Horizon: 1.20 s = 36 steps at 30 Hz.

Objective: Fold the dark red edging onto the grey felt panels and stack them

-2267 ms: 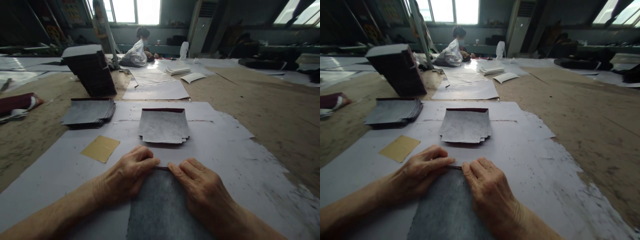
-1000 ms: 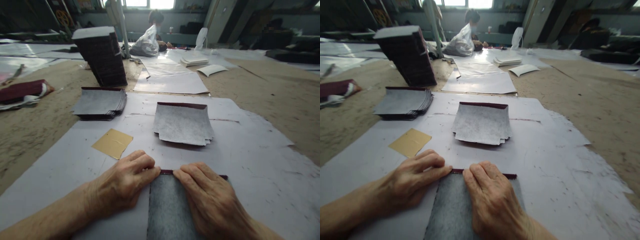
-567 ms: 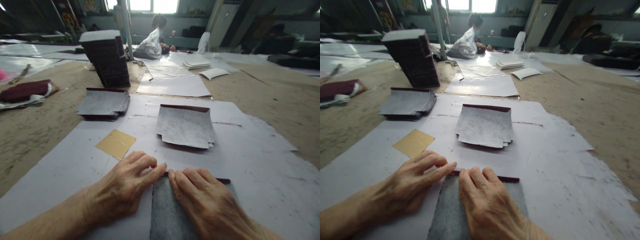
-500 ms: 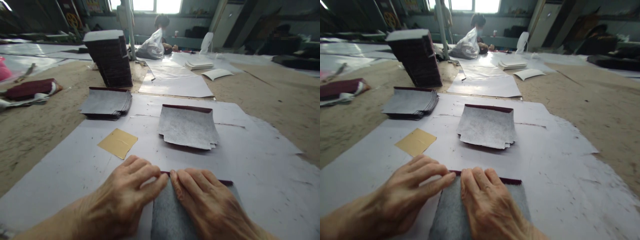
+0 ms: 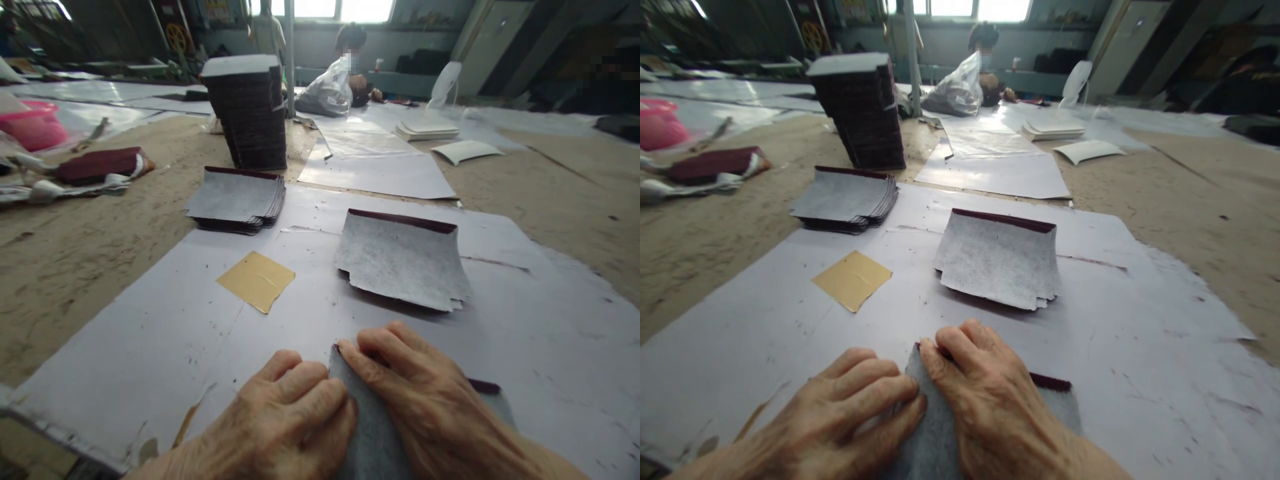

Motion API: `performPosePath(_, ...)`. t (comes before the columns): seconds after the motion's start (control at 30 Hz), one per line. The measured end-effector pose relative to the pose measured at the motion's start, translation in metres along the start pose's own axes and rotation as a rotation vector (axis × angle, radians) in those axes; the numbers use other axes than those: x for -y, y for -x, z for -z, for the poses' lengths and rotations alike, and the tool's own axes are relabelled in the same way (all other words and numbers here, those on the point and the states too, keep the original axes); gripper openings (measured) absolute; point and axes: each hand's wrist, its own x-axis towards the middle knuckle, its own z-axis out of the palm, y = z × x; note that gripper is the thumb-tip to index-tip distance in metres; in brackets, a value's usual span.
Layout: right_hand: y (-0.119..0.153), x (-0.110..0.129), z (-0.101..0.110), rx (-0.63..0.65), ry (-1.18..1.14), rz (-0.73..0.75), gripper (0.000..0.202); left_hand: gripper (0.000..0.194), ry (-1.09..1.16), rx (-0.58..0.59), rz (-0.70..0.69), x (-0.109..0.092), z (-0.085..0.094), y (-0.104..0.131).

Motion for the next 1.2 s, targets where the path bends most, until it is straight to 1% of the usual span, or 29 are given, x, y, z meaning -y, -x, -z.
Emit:
performPosePath(0.07,0.002,0.0,-0.002,-0.02,0.015,0.001,0.036,0.035,-0.008,0.001,-0.004,-0.001,0.003,-0.002)
performPosePath(0.1,0.003,0.0,-0.004,-0.032,0.028,0.0,0.035,0.034,-0.006,0.021,-0.006,-0.001,0.006,-0.004)
performPosePath(0.2,0.005,0.0,-0.007,-0.06,0.066,-0.002,0.035,0.029,0.015,0.13,0.007,-0.002,0.015,-0.01)
performPosePath(0.23,0.005,0.001,-0.008,-0.053,0.067,-0.003,0.035,0.028,0.025,0.147,0.014,-0.001,0.017,-0.011)
performPosePath(0.33,0.002,0.006,-0.009,0.041,0.037,-0.023,0.031,0.027,0.054,0.147,0.012,-0.001,0.016,-0.011)
performPosePath(0.4,-0.001,0.009,-0.006,0.114,0.031,-0.055,0.028,0.026,0.05,0.13,0.008,-0.001,0.015,-0.009)
performPosePath(0.43,-0.002,0.009,-0.003,0.13,0.029,-0.054,0.027,0.025,0.046,0.129,0.005,-0.002,0.015,-0.009)
performPosePath(0.5,-0.001,0.005,0.004,0.09,0.013,-0.035,0.029,0.025,0.046,0.188,0.039,-0.005,0.021,-0.011)
performPosePath(0.57,0.004,-0.002,0.013,-0.004,-0.005,-0.046,0.034,0.024,0.06,0.306,0.101,-0.009,0.03,-0.015)
performPosePath(0.63,0.013,-0.01,0.022,-0.081,0.026,-0.117,0.031,0.024,0.08,0.375,0.136,-0.012,0.038,-0.021)
performPosePath(0.67,0.018,-0.013,0.025,-0.084,0.06,-0.152,0.027,0.024,0.088,0.374,0.136,-0.013,0.04,-0.022)
performPosePath(0.73,0.026,-0.017,0.028,-0.064,0.125,-0.192,0.018,0.025,0.104,0.354,0.12,-0.013,0.04,-0.024)
performPosePath(0.83,0.029,-0.016,0.026,-0.014,0.175,-0.258,0.012,0.026,0.134,0.274,0.109,-0.011,0.031,-0.018)
performPosePath(0.9,0.026,-0.013,0.025,0.02,0.179,-0.348,0.008,0.026,0.129,0.176,0.069,-0.008,0.024,-0.011)
performPosePath(0.97,0.023,-0.008,0.026,0.058,0.156,-0.437,0.011,0.027,0.083,0.041,0.003,-0.002,0.019,-0.006)
performPosePath(1.0,0.023,-0.005,0.026,0.065,0.14,-0.458,0.012,0.027,0.052,-0.024,-0.032,0.002,0.017,-0.004)
performPosePath(1.03,0.023,-0.002,0.025,0.059,0.134,-0.452,0.013,0.028,0.017,-0.075,-0.054,0.006,0.016,-0.003)
performPosePath(1.07,0.024,0.001,0.024,0.037,0.146,-0.417,0.014,0.028,-0.025,-0.113,-0.064,0.011,0.014,-0.004)
performPosePath(1.13,0.027,0.005,0.018,-0.065,0.221,-0.277,0.015,0.03,-0.109,-0.156,-0.09,0.016,0.011,-0.008)
performPosePath(1.2,0.029,0.009,0.013,-0.207,0.326,-0.098,0.016,0.03,-0.156,-0.193,-0.117,0.017,0.007,-0.016)
